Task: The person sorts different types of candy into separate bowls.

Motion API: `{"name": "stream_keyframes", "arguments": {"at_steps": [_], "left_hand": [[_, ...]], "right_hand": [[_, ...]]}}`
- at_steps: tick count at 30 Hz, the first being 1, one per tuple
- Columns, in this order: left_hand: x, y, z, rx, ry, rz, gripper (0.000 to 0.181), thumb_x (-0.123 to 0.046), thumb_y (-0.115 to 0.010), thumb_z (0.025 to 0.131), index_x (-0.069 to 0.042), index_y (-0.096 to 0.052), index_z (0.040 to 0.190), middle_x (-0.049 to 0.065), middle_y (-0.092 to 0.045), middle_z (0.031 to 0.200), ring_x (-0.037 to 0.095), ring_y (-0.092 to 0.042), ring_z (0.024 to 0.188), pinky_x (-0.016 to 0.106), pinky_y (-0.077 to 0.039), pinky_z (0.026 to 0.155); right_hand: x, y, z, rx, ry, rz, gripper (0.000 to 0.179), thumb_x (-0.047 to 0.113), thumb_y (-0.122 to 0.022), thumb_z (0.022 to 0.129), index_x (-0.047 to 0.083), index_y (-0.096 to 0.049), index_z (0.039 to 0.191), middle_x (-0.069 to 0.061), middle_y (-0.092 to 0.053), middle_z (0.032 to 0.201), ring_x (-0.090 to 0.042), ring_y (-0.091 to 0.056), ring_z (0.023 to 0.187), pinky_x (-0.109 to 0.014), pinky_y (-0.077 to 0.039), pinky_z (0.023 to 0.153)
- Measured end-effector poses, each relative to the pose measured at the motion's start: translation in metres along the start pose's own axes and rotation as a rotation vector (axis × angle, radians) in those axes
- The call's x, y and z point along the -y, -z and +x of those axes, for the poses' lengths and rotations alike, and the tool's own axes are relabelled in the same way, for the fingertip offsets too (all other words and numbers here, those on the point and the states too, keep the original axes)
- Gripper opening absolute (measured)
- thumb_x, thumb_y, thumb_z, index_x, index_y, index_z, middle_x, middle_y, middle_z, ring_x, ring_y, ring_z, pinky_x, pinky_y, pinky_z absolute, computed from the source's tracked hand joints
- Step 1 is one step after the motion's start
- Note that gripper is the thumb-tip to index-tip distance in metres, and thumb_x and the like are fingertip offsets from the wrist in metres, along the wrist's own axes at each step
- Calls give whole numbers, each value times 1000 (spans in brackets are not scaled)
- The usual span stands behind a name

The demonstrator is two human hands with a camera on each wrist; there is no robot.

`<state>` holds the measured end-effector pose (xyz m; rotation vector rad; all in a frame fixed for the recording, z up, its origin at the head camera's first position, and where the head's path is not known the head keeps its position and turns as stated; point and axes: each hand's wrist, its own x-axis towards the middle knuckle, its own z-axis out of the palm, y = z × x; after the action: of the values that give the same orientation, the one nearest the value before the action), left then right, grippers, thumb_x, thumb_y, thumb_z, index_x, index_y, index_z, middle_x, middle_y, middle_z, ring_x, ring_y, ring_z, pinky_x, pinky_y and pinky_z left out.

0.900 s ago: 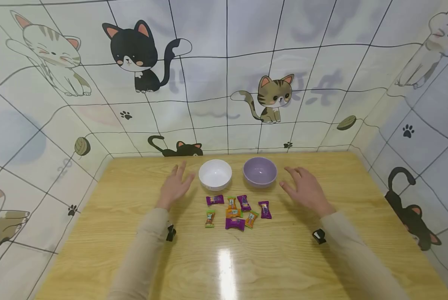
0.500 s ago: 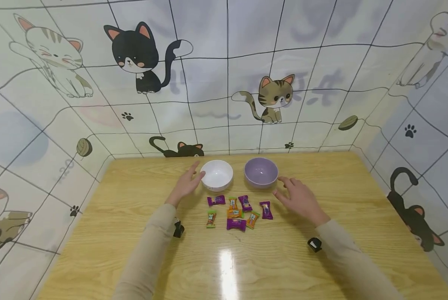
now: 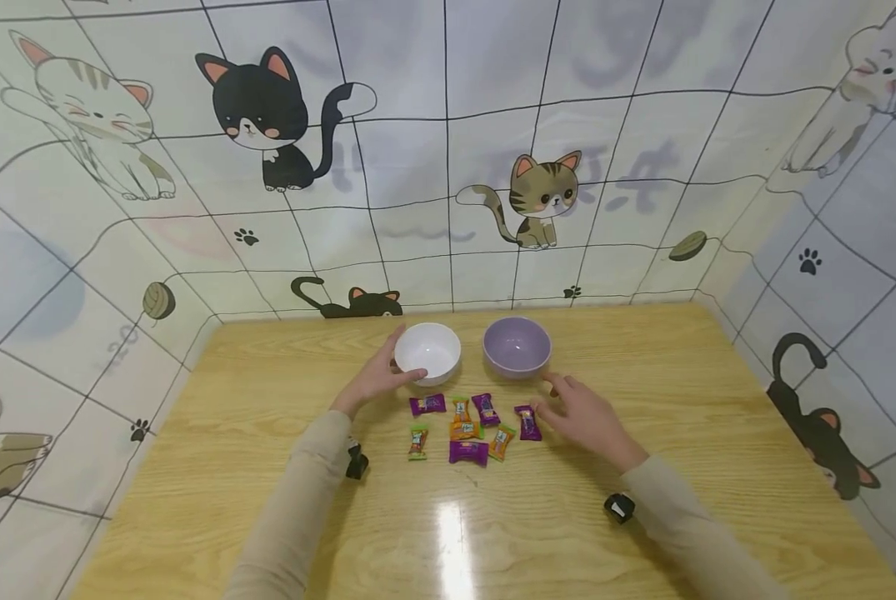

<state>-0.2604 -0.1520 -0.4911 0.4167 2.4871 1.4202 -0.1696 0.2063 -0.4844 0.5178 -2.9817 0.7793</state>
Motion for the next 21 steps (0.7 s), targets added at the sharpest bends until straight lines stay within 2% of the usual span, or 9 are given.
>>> {"name": "stream_keyframes", "arguments": {"at_steps": [5,8,12,16,21], "left_hand": [[5,-2,2,10,1,-21,106,-22,-81,80,-10,-7,156,17,-15,157,37,-37,133,45,-38,103],[6,-3,4,11,-6,-31,109,-21,-83,78,-10,-7,156,17,-16,157,36,-33,135,47,-33,106],[6,-3,6,19,-7,-48,110,-19,-83,77,-8,-7,155,19,-19,156,37,-33,135,48,-30,108],[6,-2,8,28,-4,-55,110,-18,-83,77,-7,-6,155,21,-19,155,38,-35,134,49,-29,108],[6,-1,10,47,-8,-80,110,-17,-82,77,-7,-5,155,22,-17,155,40,-34,134,51,-27,109]], "right_hand": [[5,-7,-2,28,-4,39,53,34,-63,92,2,-51,133,-11,-63,99,-25,-61,85,-41,-53,68],[8,-9,-1,39,-6,49,52,31,-65,91,2,-52,131,-6,-61,92,-20,-58,81,-36,-51,64],[13,-12,1,61,-19,44,48,33,-66,90,2,-56,125,-4,-58,86,-17,-54,73,-32,-47,58],[18,-17,3,89,-45,32,49,37,-68,88,3,-59,121,-3,-56,84,-16,-51,71,-32,-45,58],[21,-23,6,97,-70,22,42,33,-72,84,6,-60,114,-2,-55,84,-16,-49,69,-31,-43,56]]}}
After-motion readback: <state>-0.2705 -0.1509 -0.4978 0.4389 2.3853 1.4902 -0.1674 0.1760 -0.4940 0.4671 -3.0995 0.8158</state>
